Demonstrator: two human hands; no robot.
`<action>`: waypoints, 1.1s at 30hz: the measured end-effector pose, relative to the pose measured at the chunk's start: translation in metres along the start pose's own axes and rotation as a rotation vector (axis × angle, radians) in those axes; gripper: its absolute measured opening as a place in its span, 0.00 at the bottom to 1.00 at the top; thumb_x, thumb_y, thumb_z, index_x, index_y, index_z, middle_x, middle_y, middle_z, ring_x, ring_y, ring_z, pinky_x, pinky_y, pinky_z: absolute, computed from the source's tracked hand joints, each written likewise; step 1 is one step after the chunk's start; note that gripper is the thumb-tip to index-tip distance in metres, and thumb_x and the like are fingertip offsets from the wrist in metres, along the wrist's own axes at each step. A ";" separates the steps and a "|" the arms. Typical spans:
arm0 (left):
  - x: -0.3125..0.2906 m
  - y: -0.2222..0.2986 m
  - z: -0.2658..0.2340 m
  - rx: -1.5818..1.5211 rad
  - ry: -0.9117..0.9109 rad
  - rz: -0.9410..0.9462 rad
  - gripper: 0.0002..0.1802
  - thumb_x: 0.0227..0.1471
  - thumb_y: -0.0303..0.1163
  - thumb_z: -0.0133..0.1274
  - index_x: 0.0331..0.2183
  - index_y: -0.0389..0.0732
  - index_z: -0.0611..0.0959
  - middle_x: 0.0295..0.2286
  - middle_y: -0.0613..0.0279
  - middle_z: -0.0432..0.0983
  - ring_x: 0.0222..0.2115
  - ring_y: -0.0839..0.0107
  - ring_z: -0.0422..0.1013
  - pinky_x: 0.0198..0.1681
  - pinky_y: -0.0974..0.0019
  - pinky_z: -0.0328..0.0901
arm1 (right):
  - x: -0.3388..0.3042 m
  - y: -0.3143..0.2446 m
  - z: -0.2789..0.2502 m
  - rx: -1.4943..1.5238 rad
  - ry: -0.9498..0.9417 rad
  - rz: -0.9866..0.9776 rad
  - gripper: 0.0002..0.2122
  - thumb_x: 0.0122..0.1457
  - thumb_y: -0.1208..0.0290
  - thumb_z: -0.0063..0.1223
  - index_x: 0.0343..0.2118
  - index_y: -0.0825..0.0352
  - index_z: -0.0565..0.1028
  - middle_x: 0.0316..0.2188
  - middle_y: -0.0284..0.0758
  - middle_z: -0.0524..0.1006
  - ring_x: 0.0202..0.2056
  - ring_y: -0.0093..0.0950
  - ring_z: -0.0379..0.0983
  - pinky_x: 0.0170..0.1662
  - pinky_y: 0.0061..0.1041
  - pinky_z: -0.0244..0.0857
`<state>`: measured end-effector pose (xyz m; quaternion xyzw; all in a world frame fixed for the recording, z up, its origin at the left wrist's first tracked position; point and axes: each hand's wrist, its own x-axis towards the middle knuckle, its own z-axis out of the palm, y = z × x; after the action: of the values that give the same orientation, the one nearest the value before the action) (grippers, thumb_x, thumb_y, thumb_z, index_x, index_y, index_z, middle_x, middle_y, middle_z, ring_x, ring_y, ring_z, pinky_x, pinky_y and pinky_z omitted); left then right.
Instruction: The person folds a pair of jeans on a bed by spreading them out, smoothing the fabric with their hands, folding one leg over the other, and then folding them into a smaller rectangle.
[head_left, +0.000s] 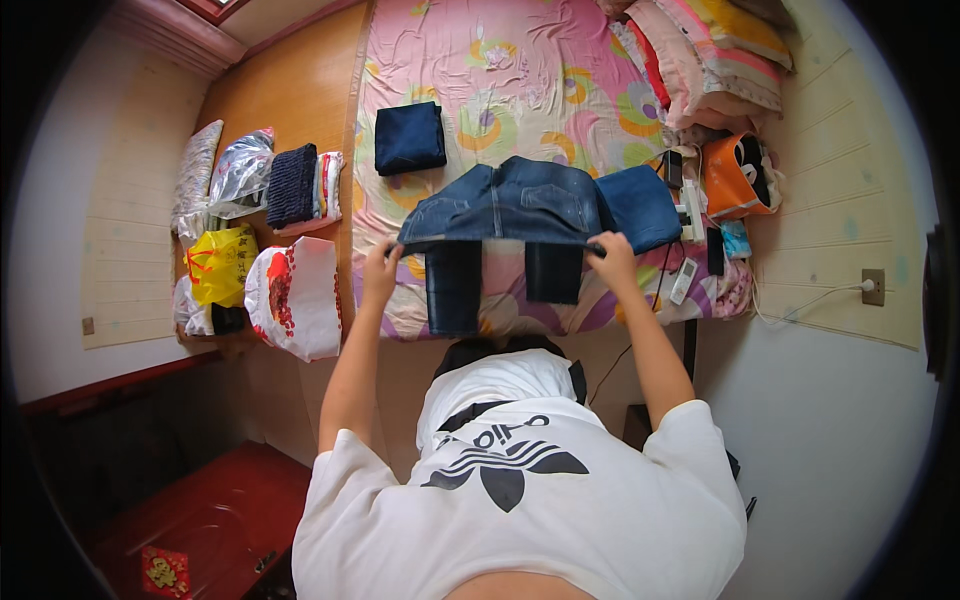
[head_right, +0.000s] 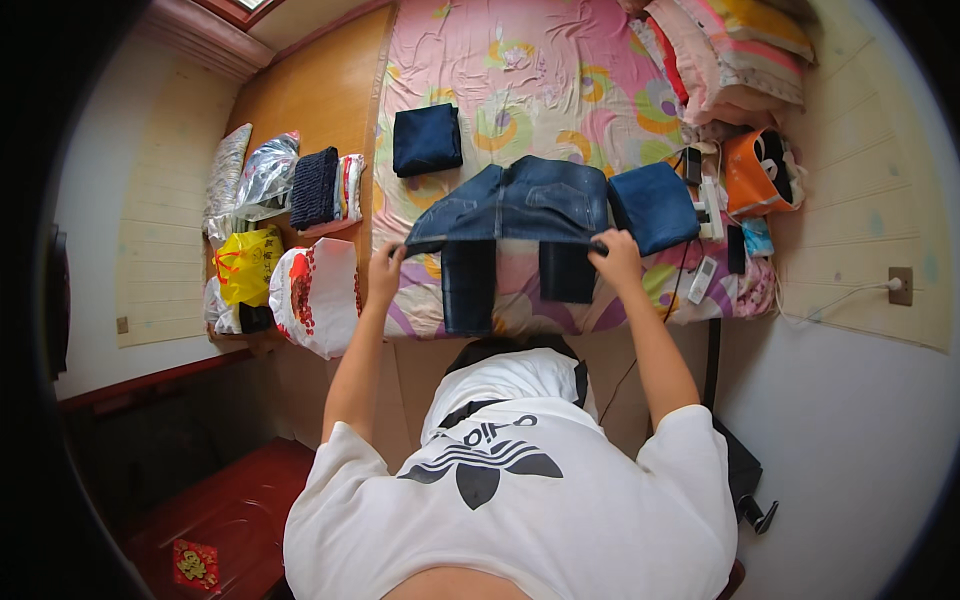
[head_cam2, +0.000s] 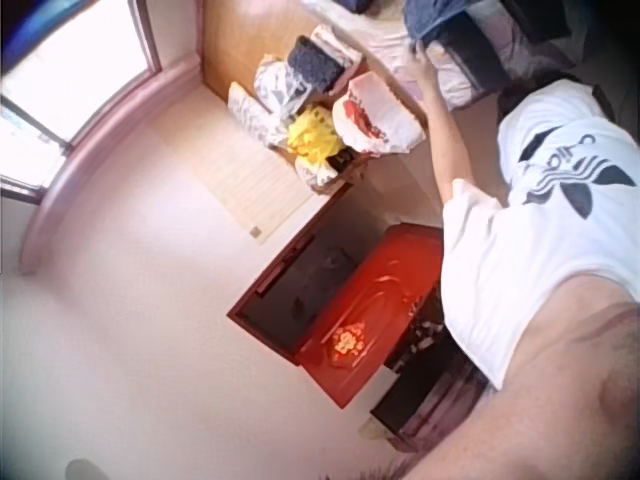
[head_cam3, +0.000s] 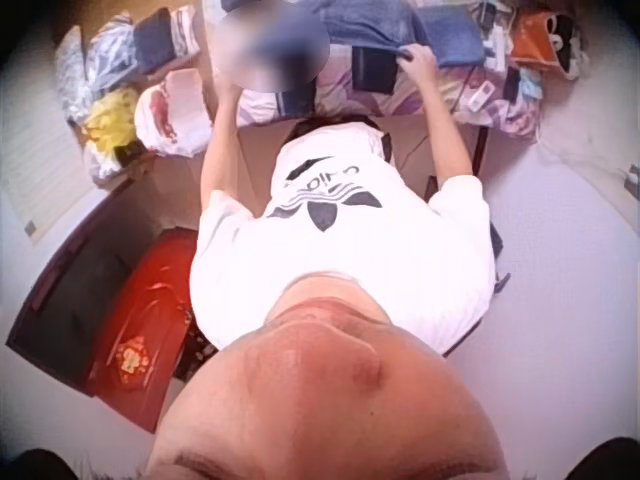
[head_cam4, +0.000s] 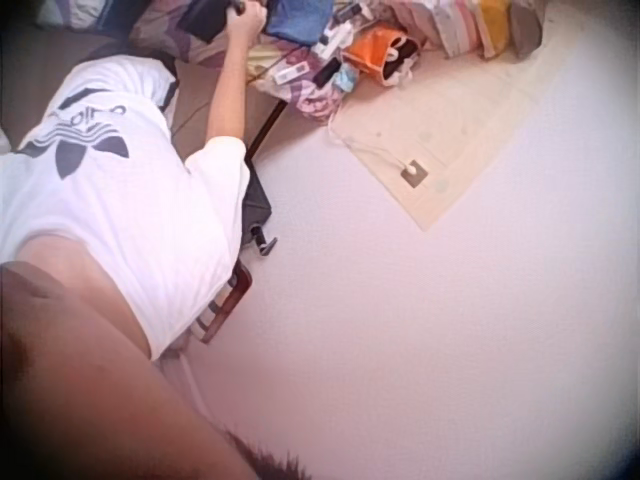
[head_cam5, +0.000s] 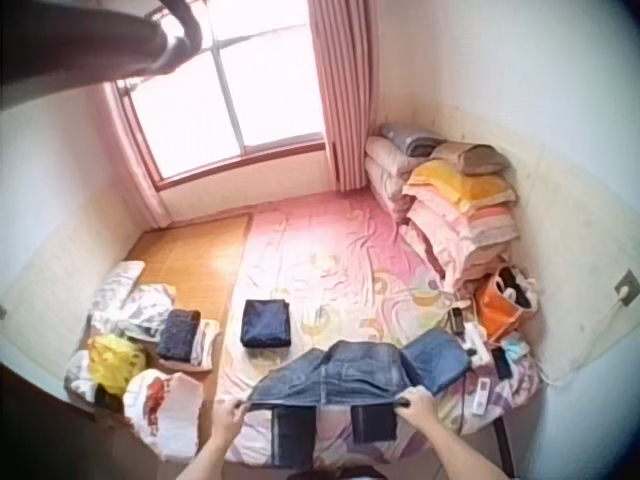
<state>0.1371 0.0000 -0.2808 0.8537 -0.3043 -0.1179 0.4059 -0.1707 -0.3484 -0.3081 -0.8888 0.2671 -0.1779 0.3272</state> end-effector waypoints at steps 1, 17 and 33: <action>-0.032 -0.030 0.023 -0.012 -0.005 -0.062 0.12 0.54 0.34 0.54 0.33 0.34 0.79 0.28 0.48 0.75 0.32 0.55 0.72 0.36 0.61 0.64 | -0.037 0.021 0.029 0.004 0.000 0.041 0.10 0.42 0.71 0.58 0.31 0.65 0.79 0.30 0.37 0.77 0.36 0.40 0.70 0.41 0.34 0.66; 0.097 -0.060 0.057 -0.345 -0.033 -0.284 0.14 0.57 0.37 0.52 0.33 0.35 0.80 0.26 0.62 0.75 0.24 0.77 0.71 0.24 0.73 0.69 | 0.079 0.058 0.022 0.256 -0.308 0.226 0.13 0.52 0.62 0.59 0.29 0.70 0.78 0.19 0.38 0.75 0.23 0.24 0.69 0.28 0.27 0.62; 0.064 -0.061 0.144 0.133 -0.298 -0.260 0.16 0.52 0.41 0.53 0.31 0.37 0.81 0.27 0.49 0.78 0.32 0.53 0.75 0.35 0.55 0.67 | -0.083 0.138 0.150 0.346 -0.628 0.866 0.14 0.59 0.60 0.48 0.35 0.66 0.78 0.26 0.33 0.78 0.22 0.23 0.72 0.27 0.22 0.66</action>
<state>0.1492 -0.0992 -0.4172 0.8837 -0.2553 -0.2740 0.2807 -0.2123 -0.3151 -0.5221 -0.6417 0.4644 0.2048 0.5750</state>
